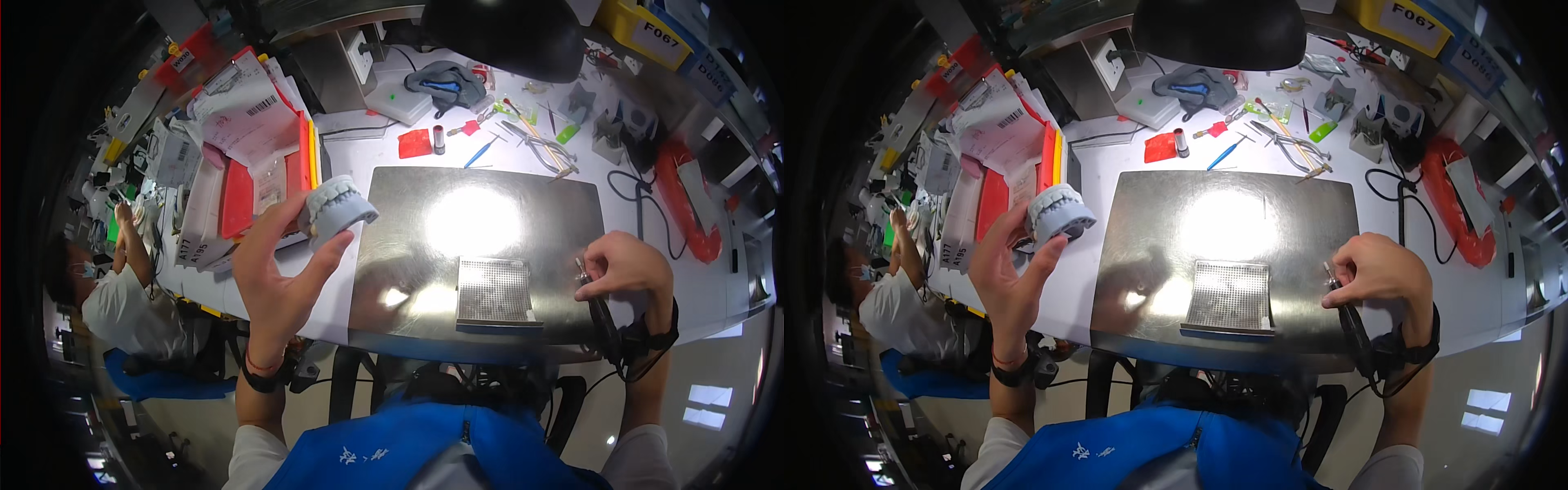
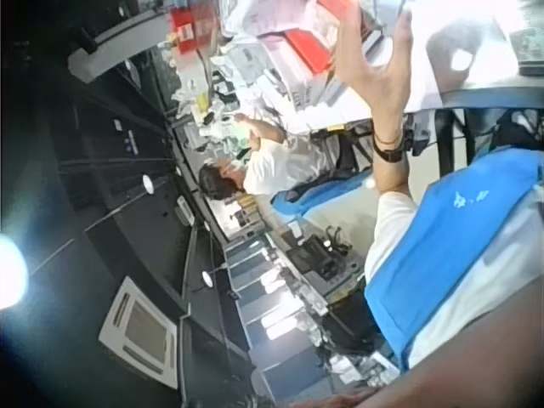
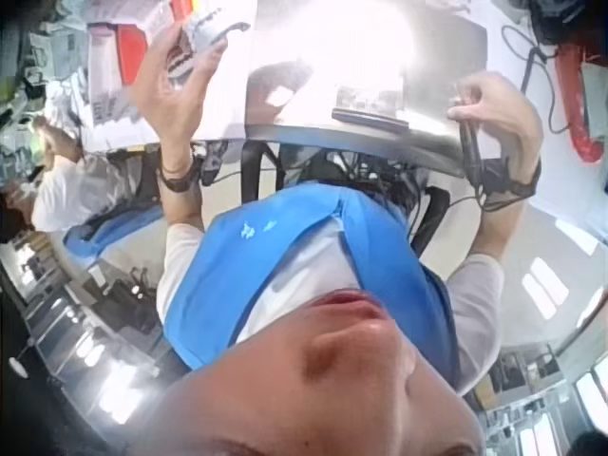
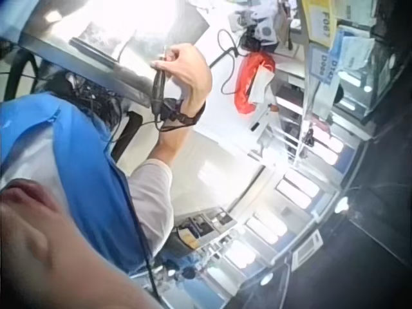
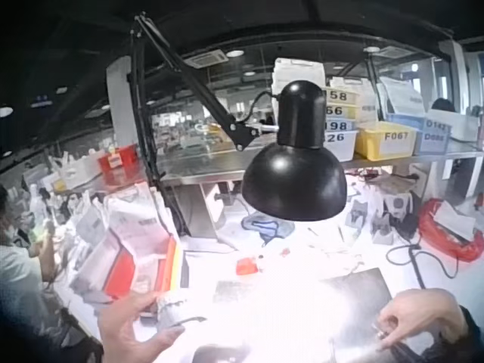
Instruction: The recorder is polishing and refining a dental mold or crown using a precision rotary tool at a dental laboratory workbench.
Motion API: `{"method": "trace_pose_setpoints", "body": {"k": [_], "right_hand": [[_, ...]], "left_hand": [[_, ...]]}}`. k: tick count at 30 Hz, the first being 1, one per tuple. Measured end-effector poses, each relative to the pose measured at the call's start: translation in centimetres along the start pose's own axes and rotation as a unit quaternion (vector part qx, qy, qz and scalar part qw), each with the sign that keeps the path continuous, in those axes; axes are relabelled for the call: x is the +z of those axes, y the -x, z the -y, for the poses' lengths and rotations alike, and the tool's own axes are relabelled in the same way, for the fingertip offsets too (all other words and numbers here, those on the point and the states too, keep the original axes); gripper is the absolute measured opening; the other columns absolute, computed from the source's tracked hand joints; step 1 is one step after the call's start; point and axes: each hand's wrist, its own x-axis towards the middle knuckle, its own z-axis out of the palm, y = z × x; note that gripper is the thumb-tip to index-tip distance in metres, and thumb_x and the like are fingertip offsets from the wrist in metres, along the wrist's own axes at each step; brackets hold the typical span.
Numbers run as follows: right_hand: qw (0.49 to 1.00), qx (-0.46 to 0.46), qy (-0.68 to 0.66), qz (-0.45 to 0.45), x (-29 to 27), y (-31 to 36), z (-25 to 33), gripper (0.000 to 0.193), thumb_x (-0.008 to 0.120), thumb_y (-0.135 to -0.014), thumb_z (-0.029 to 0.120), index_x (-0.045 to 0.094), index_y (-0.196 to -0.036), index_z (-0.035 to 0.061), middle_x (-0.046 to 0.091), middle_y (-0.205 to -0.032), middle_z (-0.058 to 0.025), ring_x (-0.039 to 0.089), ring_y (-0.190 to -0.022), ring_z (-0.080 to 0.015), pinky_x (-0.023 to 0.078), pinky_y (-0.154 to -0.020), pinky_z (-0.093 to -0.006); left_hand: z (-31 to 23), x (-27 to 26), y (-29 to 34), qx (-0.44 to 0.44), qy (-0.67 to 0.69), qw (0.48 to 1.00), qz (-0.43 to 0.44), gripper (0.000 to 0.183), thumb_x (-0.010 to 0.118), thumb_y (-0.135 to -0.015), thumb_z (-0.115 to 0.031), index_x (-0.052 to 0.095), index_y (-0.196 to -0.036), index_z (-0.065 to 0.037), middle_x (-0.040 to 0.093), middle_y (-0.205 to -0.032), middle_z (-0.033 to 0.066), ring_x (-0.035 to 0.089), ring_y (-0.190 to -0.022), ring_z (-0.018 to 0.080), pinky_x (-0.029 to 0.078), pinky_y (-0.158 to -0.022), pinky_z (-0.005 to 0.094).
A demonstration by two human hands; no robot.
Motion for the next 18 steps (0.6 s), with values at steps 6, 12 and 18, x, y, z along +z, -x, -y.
{"method": "trace_pose_setpoints", "body": {"k": [6,12,18], "right_hand": [[0.958,-0.032,-0.145,-0.244,0.6,-3.7,-2.3,0.039,0.080,-0.084,0.034,0.065,-0.076,-0.0010,0.057,-0.063,-0.0039,0.050,-0.060,-0.0125,0.040,-0.058,-0.0317],[0.948,-0.067,-0.137,-0.280,-2.8,-8.3,-4.3,0.037,0.080,-0.089,0.036,0.066,-0.084,0.0018,0.052,-0.058,0.0022,0.045,-0.053,-0.0071,0.035,-0.051,-0.0276],[0.957,-0.013,-0.256,-0.137,-5.0,-10.0,-5.5,0.036,0.079,-0.090,0.038,0.064,-0.085,0.0052,0.057,-0.058,0.0008,0.048,-0.040,-0.0088,0.033,-0.037,-0.0250]], "left_hand": [[-1.4,-2.9,2.1,-0.073,0.032,0.990,-0.112,0.045,0.076,-0.088,0.001,0.061,-0.128,0.014,0.069,-0.116,0.0164,0.067,-0.105,0.0198,0.052,-0.095,0.0320],[-2.6,-1.8,1.9,-0.134,0.168,0.977,-0.007,0.048,0.074,-0.089,-0.004,0.059,-0.131,0.013,0.071,-0.114,0.0183,0.069,-0.102,0.0212,0.053,-0.094,0.0326],[-10.7,8.7,-3.9,-0.174,0.476,0.778,0.372,0.047,0.083,-0.084,-0.010,0.067,-0.124,0.008,0.074,-0.111,0.0139,0.069,-0.101,0.0177,0.052,-0.097,0.0335]]}}
